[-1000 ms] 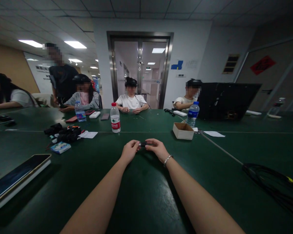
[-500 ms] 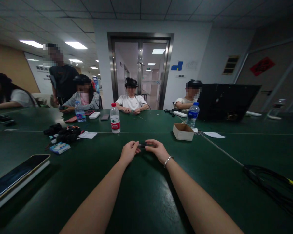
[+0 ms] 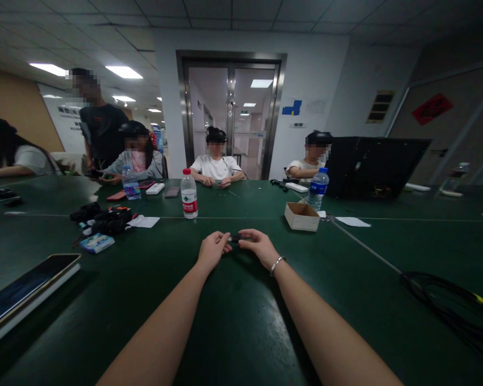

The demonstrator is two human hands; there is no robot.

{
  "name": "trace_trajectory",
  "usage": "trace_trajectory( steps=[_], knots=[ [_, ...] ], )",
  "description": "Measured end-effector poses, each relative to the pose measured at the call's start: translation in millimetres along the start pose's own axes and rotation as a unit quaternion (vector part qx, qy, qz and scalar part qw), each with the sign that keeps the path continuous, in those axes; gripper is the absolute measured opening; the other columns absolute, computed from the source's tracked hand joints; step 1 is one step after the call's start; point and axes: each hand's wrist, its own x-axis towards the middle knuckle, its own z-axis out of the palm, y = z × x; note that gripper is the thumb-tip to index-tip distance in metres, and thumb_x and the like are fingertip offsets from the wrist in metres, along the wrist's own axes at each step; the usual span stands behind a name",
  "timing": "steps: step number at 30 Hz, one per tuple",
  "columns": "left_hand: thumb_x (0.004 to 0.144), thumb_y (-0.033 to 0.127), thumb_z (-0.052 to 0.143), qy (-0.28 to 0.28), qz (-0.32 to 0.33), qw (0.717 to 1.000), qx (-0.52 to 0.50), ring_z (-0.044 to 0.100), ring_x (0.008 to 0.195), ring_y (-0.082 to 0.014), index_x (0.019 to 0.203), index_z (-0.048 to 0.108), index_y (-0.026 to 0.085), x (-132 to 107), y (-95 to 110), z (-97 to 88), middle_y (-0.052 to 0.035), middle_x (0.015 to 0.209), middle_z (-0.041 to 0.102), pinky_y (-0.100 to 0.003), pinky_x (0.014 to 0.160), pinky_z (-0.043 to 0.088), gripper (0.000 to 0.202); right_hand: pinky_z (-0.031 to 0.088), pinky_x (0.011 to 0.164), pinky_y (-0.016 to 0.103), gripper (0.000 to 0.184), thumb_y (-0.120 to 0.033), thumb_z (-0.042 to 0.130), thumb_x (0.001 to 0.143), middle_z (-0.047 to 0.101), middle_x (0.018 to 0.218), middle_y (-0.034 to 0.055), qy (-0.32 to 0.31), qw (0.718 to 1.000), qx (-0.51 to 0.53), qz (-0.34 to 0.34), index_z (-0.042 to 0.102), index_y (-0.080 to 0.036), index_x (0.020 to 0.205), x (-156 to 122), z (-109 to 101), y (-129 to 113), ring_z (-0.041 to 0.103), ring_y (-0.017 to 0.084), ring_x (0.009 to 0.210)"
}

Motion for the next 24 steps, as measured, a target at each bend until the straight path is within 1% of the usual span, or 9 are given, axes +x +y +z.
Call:
trace_trajectory(
  steps=[5,11,14,15,17,19,21,23,24],
  knots=[
    [0.077,0.041,0.053,-0.016,0.033,0.999,-0.028,0.061,0.07,-0.0159,0.086,0.057,0.015,2.1,-5.4,0.0,-0.0054,0.078,0.064,-0.025,0.06,0.045,0.028,0.051,0.062,0.024,0.042,-0.026,0.08,0.054,0.064,0.079,0.0048,0.006,0.999,0.036,0.015,0.064,-0.012,0.09,1.1,1.6,1.2,0.062,0.014,0.065],
    [0.073,0.027,0.059,-0.033,0.109,0.993,-0.044,0.059,0.086,-0.0161,0.088,0.057,0.017,-0.5,0.0,0.9,-0.0045,0.09,0.062,-0.03,0.08,0.046,0.018,0.049,0.051,0.018,0.033,-0.028,0.078,0.059,0.064,0.063,0.004,0.031,0.998,0.05,0.032,0.064,-0.01,0.082,4.8,0.7,5.2,0.06,0.011,0.055],
    [0.07,0.024,0.063,-0.045,0.123,0.99,-0.056,0.057,0.095,-0.0171,0.096,0.057,0.018,-2.2,3.8,0.7,-0.0067,0.102,0.06,-0.032,0.087,0.044,0.027,0.049,0.049,0.017,0.03,-0.027,0.078,0.061,0.064,0.061,0.0045,0.035,0.997,0.059,0.037,0.064,-0.009,0.081,4.8,0.7,4.9,0.06,0.011,0.054],
    [0.07,0.024,0.064,-0.043,0.117,0.991,-0.058,0.057,0.096,-0.0175,0.101,0.056,0.019,-2.5,4.8,0.6,-0.0074,0.107,0.059,-0.032,0.087,0.044,0.033,0.05,0.049,0.018,0.029,-0.026,0.077,0.062,0.064,0.061,0.0047,0.034,0.997,0.061,0.037,0.064,-0.009,0.081,4.6,1.0,4.4,0.06,0.011,0.054],
    [0.071,0.031,0.064,-0.029,0.076,0.995,-0.052,0.058,0.092,-0.0178,0.109,0.053,0.02,-2.6,5.9,0.3,-0.0084,0.111,0.057,-0.031,0.08,0.046,0.042,0.05,0.05,0.018,0.028,-0.025,0.077,0.063,0.064,0.062,0.0052,0.035,0.997,0.063,0.039,0.064,-0.009,0.082,4.1,1.5,3.5,0.06,0.012,0.054],
    [0.075,0.043,0.057,-0.012,0.015,0.999,-0.032,0.061,0.08,-0.0175,0.106,0.054,0.018,-1.9,5.5,0.2,-0.0091,0.101,0.062,-0.028,0.067,0.047,0.04,0.05,0.05,0.018,0.026,-0.024,0.077,0.064,0.065,0.062,0.0054,0.037,0.997,0.064,0.04,0.064,-0.01,0.082,3.8,2.0,2.9,0.061,0.012,0.055],
    [0.078,0.051,0.048,-0.001,-0.018,1.0,0.004,0.06,0.067,-0.0168,0.092,0.058,0.015,-0.9,4.1,0.5,-0.0074,0.08,0.064,-0.026,0.058,0.045,0.04,0.051,0.05,0.018,0.025,-0.023,0.076,0.065,0.065,0.062,0.0055,0.037,0.997,0.061,0.041,0.064,-0.01,0.082,3.6,2.3,2.5,0.061,0.012,0.055],
    [0.079,0.052,0.045,0.005,-0.005,0.999,0.04,0.058,0.061,-0.0158,0.08,0.059,0.015,-0.2,2.5,0.7,-0.0043,0.066,0.061,-0.025,0.057,0.043,0.04,0.051,0.05,0.018,0.023,-0.022,0.076,0.065,0.065,0.063,0.0056,0.037,0.997,0.055,0.04,0.064,-0.01,0.082,3.6,2.3,2.4,0.061,0.012,0.055],
    [0.078,0.051,0.047,0.006,0.01,0.999,0.047,0.057,0.061,-0.0154,0.078,0.059,0.015,-0.3,2.1,0.6,-0.0033,0.065,0.06,-0.025,0.057,0.043,0.038,0.051,0.05,0.018,0.022,-0.021,0.075,0.066,0.065,0.064,0.0057,0.037,0.997,0.052,0.039,0.064,-0.01,0.081,3.7,2.2,2.4,0.061,0.012,0.055]
  ],
)
